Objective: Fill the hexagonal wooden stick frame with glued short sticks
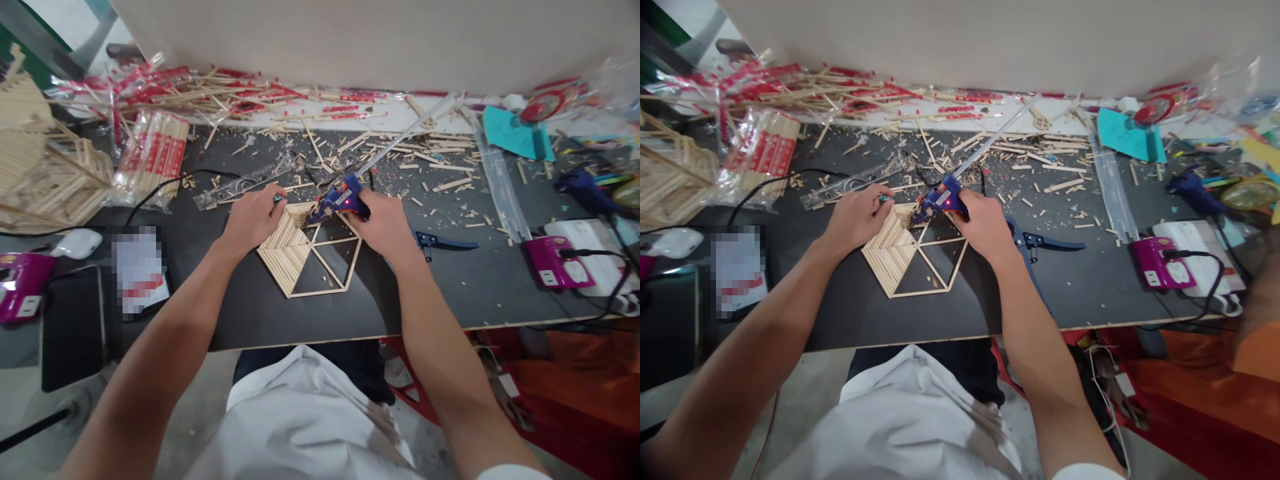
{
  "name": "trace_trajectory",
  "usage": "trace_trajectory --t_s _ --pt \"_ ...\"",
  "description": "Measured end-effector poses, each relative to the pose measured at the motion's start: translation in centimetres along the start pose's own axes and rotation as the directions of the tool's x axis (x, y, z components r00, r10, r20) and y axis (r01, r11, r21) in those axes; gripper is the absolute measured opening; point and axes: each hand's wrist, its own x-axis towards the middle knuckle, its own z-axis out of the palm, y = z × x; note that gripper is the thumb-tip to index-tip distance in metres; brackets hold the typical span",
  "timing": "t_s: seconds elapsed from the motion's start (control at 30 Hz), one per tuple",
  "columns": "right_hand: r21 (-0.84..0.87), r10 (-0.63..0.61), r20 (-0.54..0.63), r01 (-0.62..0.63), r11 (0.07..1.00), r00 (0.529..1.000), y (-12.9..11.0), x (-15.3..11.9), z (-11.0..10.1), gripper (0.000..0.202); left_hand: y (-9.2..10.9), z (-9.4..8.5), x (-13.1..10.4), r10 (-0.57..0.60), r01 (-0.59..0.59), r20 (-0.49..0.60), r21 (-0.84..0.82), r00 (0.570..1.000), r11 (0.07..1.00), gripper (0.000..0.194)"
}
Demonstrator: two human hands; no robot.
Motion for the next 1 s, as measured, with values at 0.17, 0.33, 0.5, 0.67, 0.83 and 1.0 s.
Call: trace_trajectory --t_s 0.17,0.33,0.5,0.67,0.83,1.0 --pt "0.016 -0.007 0.02 0.006 1.0 1.0 -0.06 -0.06 -0.24 0.006 0.11 -0.13 -0.03 -0.003 0.003 0.009 0.009 1.0 1.0 0.034" --pt "0.005 -0.015 0.019 0.014 1.0 1.0 0.11 -0.12 -0.19 0.01 0.18 -0.25 0.05 -0.009 0.008 0.017 0.022 1.0 1.0 0.034" --pt "-0.007 -0.012 0.01 0.012 1.0 1.0 0.22 -0.1 -0.03 0.012 0.13 -0.16 0.03 -0.002 0.002 0.009 0.003 1.0 1.0 0.033" --pt "-0.005 -0.016 0.015 0.016 1.0 1.0 0.17 -0.09 -0.15 0.014 0.13 -0.13 -0.02 0.001 -0.001 0.012 0.002 1.0 1.0 0.034" --pt "-0.012 -0.021 0.033 0.022 1.0 0.999 0.11 -0.08 -0.31 0.016 0.18 -0.14 0.03 0.005 -0.005 0.001 0.0 1.0 1.0 0.034" --pt "-0.015 -0.018 0.016 0.018 1.0 1.0 -0.1 -0.17 -0.43 0.013 0.13 -0.11 0.05 0.013 -0.013 -0.006 0.005 1.0 1.0 0.035"
